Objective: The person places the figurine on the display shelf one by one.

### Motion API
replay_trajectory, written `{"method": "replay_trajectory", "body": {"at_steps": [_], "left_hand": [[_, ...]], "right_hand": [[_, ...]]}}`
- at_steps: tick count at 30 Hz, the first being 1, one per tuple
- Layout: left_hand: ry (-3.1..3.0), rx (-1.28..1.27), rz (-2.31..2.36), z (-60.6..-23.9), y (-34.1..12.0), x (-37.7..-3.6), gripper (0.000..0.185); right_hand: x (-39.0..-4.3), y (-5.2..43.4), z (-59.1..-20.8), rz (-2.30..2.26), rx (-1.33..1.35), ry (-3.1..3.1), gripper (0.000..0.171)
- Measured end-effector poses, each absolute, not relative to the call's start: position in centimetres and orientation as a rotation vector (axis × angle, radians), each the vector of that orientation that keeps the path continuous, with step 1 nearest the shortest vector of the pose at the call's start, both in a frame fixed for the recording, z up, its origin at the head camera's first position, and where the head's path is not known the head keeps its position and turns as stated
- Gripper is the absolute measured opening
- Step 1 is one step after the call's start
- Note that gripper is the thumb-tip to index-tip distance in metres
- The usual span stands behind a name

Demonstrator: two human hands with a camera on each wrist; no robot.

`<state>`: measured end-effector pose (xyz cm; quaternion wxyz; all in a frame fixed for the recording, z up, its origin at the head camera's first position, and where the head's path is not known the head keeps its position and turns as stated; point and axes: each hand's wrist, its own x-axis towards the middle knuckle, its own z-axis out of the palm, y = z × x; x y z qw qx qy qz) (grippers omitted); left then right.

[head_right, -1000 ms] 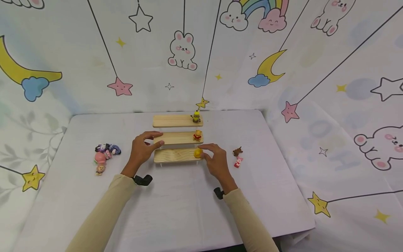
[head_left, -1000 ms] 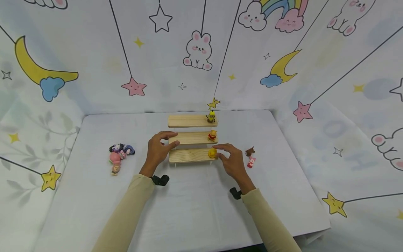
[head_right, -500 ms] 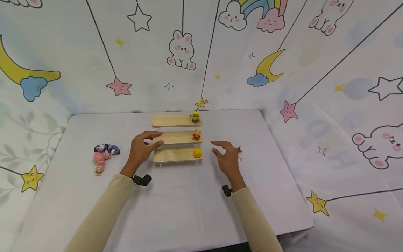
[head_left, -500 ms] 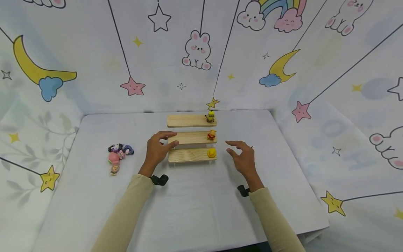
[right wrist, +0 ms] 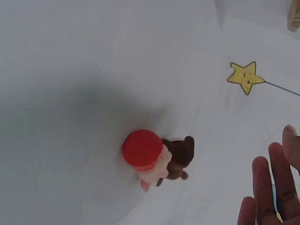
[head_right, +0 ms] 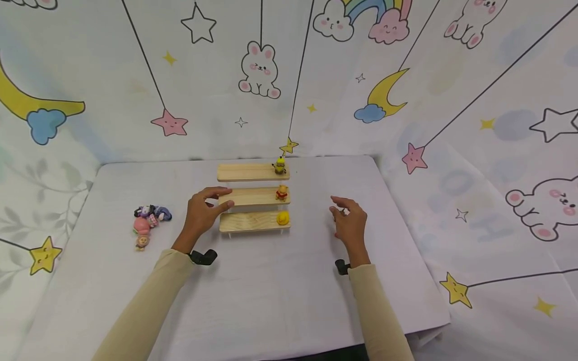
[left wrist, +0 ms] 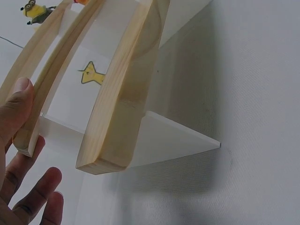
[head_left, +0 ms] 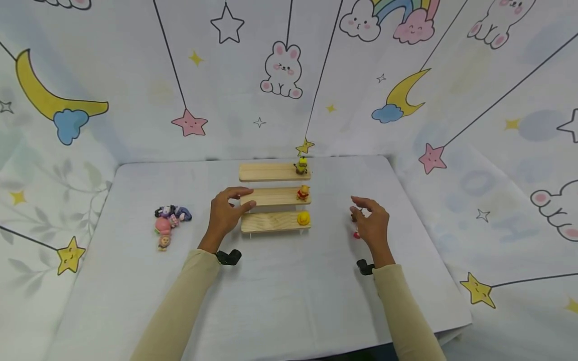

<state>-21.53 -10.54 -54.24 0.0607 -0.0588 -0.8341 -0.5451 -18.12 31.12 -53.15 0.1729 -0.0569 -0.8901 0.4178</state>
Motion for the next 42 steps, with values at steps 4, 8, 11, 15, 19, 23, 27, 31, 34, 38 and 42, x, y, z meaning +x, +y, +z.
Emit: {"method": "replay_trajectory", "body": {"at_steps": [4, 8, 11, 15, 19, 23, 27, 31, 34, 38, 42], "left_hand": [[-2.52, -0.171, -1.659, -54.3, -10.5, -21.5, 0.039], [-2.522, -0.159, -1.666, -54.2, -10.5, -21.5, 0.039], [-2.532, -0.159, -1.653, -54.1, -10.5, -21.5, 0.04], [-2.537, -0.161, -1.646, -54.2, -10.5, -21.5, 0.04], [-2.538, -0.156, -1.647, -54.2, -10.5, -21.5, 0.039], [-2.541, -0.155, -1.64, -54.2, -10.4, -21.6, 0.039], [-2.543, -0.148, -1.642, -54.2, -10.4, -21.6, 0.039], [-2.544, -0.146, -1.649, -54.2, -10.4, -21.6, 0.039], [-2.547, -0.149, -1.653, -54.1, -10.4, -21.5, 0.04], [-2.541, -0.149, -1.661, -54.1, -10.4, -21.5, 0.04], [-2.543, -0.148, -1.656, -54.1, -10.5, -21.5, 0.041]], "right_hand": [[-18.2, 32.1, -53.8, 1.162, -0.23, -2.543, 0.028], [-18.4, 32.7, -54.4, 1.122, -0.305, -2.586, 0.028], [-18.6, 33.1, -54.8, 1.084, -0.347, -2.635, 0.028], [-18.8, 33.4, -55.4, 1.057, -0.403, -2.704, 0.027], [-19.1, 33.3, -55.9, 1.011, -0.425, -2.746, 0.026], [-19.4, 33.1, -56.0, 0.934, -0.399, -2.769, 0.024], [-19.6, 32.8, -56.0, 0.856, -0.347, -2.802, 0.021], [-19.6, 32.7, -55.9, 0.773, -0.303, -2.839, 0.019], [-19.6, 32.8, -56.0, 0.756, -0.285, -2.836, 0.019], [-19.6, 32.9, -56.3, 0.815, -0.271, -2.787, 0.016], [-19.7, 33.1, -56.4, 0.874, -0.275, -2.749, 0.011]]}}
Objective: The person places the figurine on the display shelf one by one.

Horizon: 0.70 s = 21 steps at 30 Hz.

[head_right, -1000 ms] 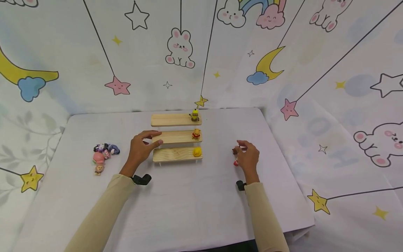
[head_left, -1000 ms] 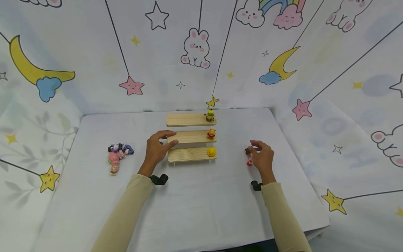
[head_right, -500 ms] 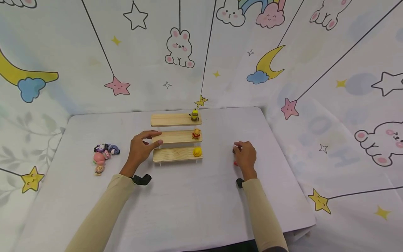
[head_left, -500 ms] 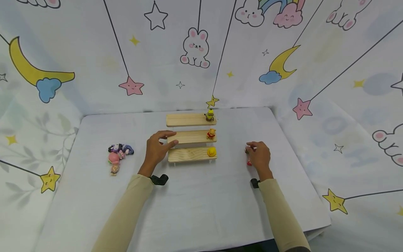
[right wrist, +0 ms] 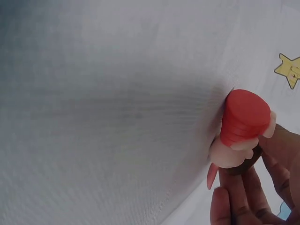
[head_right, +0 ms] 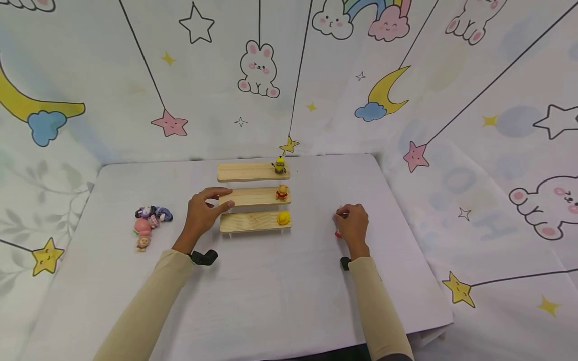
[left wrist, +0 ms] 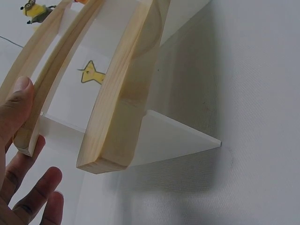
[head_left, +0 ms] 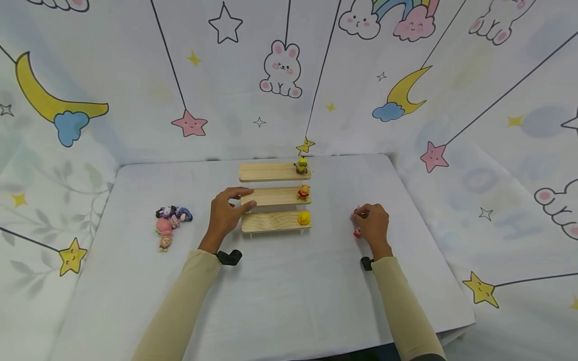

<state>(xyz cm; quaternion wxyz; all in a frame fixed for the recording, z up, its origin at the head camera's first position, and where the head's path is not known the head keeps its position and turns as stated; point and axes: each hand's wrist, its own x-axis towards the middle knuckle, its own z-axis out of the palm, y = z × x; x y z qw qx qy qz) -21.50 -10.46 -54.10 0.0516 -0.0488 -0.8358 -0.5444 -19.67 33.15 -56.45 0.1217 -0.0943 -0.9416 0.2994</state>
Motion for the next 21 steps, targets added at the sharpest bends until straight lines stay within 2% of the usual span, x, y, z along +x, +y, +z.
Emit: {"method": "replay_trajectory", "body": {"at_steps": [8, 15, 21], "left_hand": [[-2.543, -0.141, -1.661, -54.1, -10.4, -21.5, 0.039], [-2.557, -0.134, -1.654, -54.1, -10.5, -21.5, 0.04], [-2.551, -0.147, -1.648, -54.1, -10.4, -21.5, 0.04]], "right_hand": [[-20.0, 33.5, -56.4, 0.866, -0.326, -2.756, 0.024], [-20.1, 33.7, -55.8, 0.815, -0.504, -2.869, 0.045], [-20.4, 34.1, -55.3, 0.725, -0.457, -3.006, 0.041]]}}
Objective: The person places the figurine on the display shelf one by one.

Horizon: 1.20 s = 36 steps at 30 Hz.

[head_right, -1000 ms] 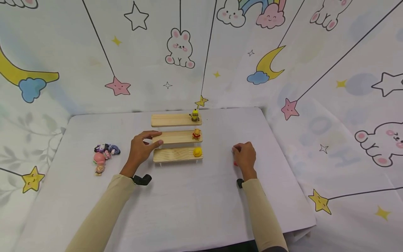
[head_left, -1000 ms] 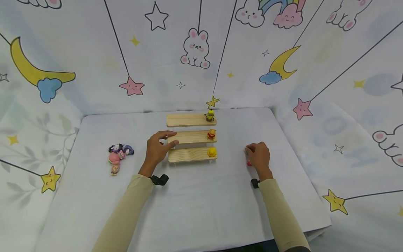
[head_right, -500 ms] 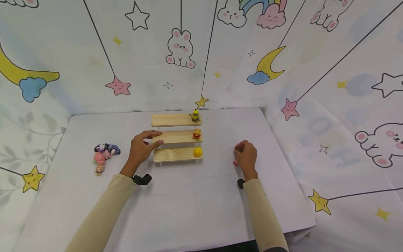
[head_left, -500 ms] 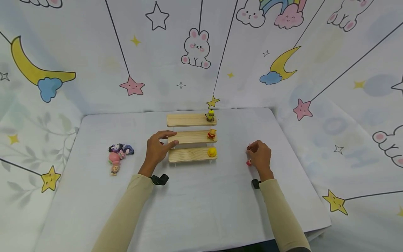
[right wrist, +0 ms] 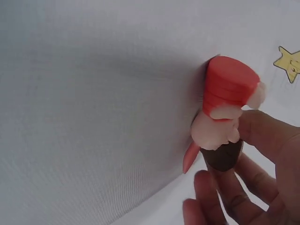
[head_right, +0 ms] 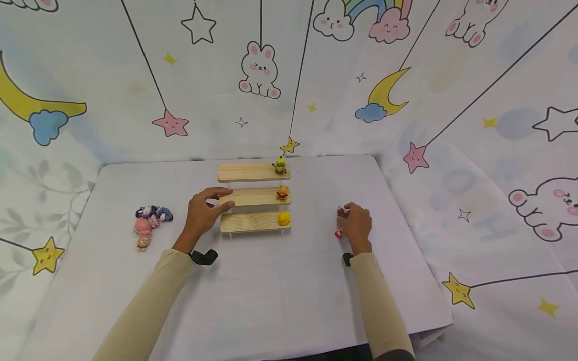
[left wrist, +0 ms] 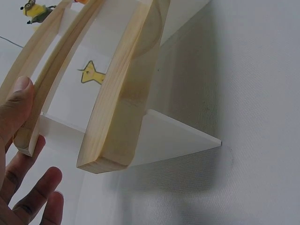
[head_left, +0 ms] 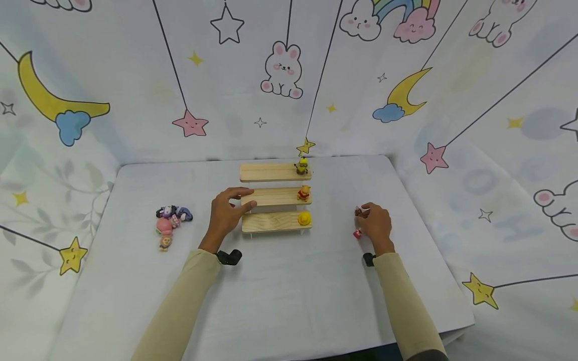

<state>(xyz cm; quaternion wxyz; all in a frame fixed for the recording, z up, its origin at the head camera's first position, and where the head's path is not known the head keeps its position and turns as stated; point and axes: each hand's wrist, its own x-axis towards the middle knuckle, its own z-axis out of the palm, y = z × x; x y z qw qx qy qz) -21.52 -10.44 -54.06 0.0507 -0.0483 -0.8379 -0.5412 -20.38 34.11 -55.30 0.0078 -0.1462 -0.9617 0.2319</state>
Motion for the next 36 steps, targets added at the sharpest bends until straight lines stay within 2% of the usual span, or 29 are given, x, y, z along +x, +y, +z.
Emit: {"method": "replay_trajectory", "body": {"at_steps": [6, 13, 22, 36], "left_hand": [[-2.541, -0.149, -1.646, -54.2, -10.6, -21.7, 0.039], [-2.545, -0.156, -1.634, -54.1, -10.5, -21.6, 0.04], [-2.555, -0.139, -1.641, -54.1, -10.5, -21.6, 0.04], [-2.544, -0.132, -1.664, -54.2, -10.5, -21.6, 0.038]], "right_hand": [[-20.6, 33.8, -55.1, 0.718, -0.373, -3.005, 0.031], [-20.6, 32.6, -55.2, 0.949, -0.3, -2.837, 0.026], [-20.9, 30.4, -53.3, 1.145, -0.207, -2.709, 0.041], [-21.8, 27.5, -49.4, 1.205, -0.04, -2.558, 0.042]]}}
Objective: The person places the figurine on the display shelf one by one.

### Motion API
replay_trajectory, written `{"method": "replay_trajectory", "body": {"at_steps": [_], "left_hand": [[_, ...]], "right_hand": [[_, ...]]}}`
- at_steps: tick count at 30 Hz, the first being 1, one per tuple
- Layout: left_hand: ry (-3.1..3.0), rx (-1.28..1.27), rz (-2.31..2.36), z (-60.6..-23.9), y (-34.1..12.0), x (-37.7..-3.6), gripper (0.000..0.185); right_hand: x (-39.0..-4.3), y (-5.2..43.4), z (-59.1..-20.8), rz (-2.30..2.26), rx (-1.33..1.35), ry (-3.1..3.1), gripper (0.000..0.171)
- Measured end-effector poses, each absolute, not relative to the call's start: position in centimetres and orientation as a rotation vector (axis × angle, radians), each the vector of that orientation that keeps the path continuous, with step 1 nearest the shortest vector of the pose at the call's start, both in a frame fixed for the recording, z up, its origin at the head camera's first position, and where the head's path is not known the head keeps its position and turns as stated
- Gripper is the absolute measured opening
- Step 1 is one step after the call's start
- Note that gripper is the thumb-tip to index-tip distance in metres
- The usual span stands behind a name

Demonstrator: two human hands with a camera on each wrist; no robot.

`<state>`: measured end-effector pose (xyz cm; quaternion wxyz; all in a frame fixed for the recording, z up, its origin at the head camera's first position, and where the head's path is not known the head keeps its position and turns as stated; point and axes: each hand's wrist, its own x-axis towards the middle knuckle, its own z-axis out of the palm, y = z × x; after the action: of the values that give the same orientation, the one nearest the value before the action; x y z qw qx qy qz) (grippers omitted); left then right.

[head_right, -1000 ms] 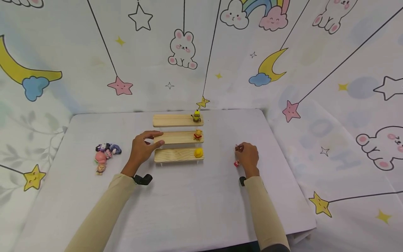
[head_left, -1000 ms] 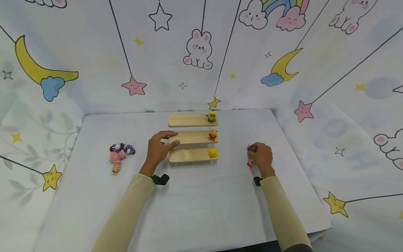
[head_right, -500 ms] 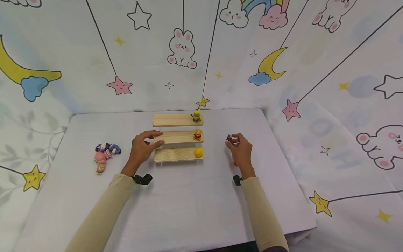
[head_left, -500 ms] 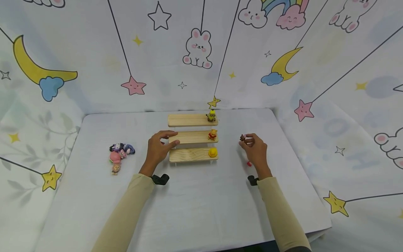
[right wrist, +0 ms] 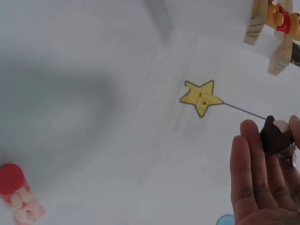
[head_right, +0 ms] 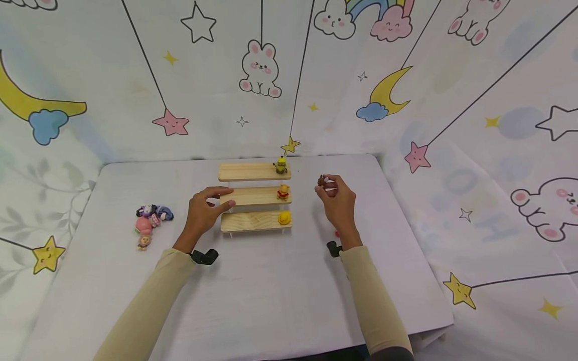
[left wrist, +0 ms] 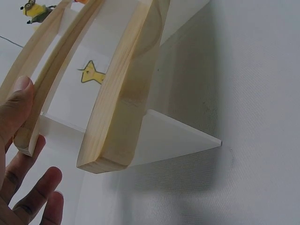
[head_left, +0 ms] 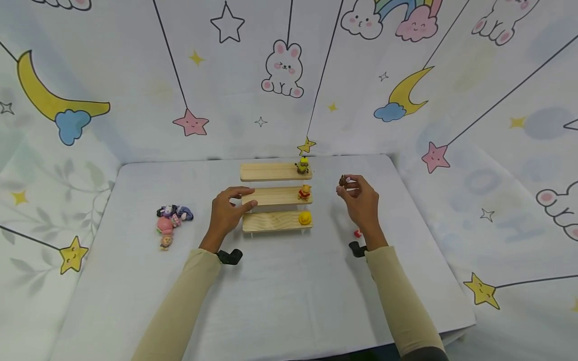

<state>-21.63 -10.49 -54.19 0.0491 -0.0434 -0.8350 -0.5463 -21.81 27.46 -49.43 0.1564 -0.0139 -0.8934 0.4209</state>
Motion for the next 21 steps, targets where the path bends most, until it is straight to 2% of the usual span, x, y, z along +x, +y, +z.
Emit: {"method": "replay_trajectory", "body": {"at_steps": [21], "left_hand": [[-2.54, -0.171, -1.65, -54.2, -10.6, -21.7, 0.041]], "right_hand": [[-22.7, 24.7, -45.4, 1.346, 0.112, -2.415, 0.037]]}}
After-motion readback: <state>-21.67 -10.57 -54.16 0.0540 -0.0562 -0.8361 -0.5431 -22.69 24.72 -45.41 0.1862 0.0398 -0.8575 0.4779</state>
